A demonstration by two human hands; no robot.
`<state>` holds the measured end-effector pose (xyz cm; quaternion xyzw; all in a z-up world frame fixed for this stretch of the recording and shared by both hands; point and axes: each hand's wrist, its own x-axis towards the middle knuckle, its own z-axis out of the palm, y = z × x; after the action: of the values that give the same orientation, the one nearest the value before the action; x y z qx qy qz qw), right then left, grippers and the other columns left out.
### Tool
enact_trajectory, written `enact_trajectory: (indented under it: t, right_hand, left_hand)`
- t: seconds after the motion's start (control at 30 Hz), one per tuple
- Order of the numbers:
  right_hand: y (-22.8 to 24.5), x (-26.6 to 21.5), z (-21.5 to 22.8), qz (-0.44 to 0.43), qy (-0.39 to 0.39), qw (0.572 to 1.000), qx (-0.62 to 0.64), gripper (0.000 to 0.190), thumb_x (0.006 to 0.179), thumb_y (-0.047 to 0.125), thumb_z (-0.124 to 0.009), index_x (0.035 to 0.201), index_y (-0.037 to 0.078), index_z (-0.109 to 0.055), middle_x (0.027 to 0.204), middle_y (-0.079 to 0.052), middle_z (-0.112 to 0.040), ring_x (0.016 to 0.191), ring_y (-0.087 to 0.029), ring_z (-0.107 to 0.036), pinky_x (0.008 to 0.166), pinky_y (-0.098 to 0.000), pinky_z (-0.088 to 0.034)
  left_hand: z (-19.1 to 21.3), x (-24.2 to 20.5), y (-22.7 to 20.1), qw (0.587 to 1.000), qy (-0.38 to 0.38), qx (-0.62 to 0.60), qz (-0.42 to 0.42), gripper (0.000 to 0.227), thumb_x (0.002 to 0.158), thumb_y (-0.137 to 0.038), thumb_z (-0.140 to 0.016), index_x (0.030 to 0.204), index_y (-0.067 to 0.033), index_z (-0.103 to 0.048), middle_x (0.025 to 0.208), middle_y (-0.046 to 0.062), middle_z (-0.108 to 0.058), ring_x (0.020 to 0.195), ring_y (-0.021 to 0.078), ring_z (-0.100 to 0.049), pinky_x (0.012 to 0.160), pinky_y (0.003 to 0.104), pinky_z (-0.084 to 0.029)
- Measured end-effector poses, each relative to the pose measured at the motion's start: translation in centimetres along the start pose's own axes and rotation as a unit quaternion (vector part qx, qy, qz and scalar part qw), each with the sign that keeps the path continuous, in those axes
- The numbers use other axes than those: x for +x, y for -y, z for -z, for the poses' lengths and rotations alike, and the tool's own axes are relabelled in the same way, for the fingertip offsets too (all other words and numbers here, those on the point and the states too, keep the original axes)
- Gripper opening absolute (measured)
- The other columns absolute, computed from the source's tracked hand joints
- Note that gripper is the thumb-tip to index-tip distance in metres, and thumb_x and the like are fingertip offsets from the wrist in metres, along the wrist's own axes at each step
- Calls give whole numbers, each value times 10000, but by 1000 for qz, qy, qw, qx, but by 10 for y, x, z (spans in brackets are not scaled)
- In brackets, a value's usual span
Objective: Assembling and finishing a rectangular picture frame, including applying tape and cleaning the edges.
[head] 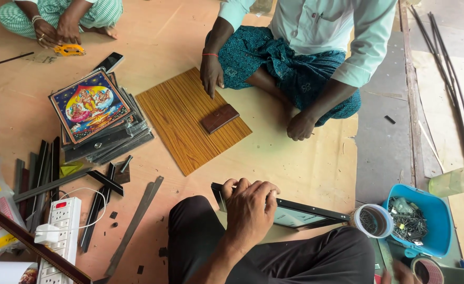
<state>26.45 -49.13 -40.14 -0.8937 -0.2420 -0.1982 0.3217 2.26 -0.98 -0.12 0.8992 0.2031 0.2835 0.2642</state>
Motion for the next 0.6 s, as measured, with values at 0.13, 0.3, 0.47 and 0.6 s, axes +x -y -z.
enact_trajectory:
  t: [0.13, 0.3, 0.47, 0.6]
  right_hand:
    - [188, 135, 24, -52, 46, 995, -71, 196, 1024, 203, -651, 1158, 77, -718, 973, -166, -725, 909, -337, -707, 810, -418, -555]
    - [140, 189, -46, -68, 211, 965, -138, 253, 979, 259, -610, 1068, 100, -786, 1035, -218, -750, 966, -433, -705, 899, -504, -564]
    - [45, 178, -111, -89, 360, 904, -210, 325, 882, 362, -676, 989, 85, -805, 1038, -225, -764, 1010, -436, -722, 910, -509, -574]
    - [-2, 153, -130, -68, 297, 934, -187, 307, 878, 324, -651, 964, 62, -786, 979, -234, -753, 963, -430, -721, 890, -514, -567]
  left_hand:
    - [3, -3, 0, 1000, -3, 0, -17, 146, 943, -100, -594, 1047, -120, -695, 839, -5, -719, 825, 197, -587, 962, 444, -294]
    - [3, -10, 4, 999, -15, 10, -40, 134, 955, -123, -579, 1030, -128, -690, 903, -9, -725, 843, 204, -589, 969, 449, -293]
    - [2, -14, 8, 999, 13, 26, -42, 186, 1034, -228, -550, 970, -137, -699, 861, -4, -669, 843, 206, -575, 988, 440, -291]
    - [1, -13, 9, 998, 19, 21, -54, 320, 1063, -364, -516, 919, -158, -716, 839, -20, -648, 847, 195, -560, 980, 443, -279]
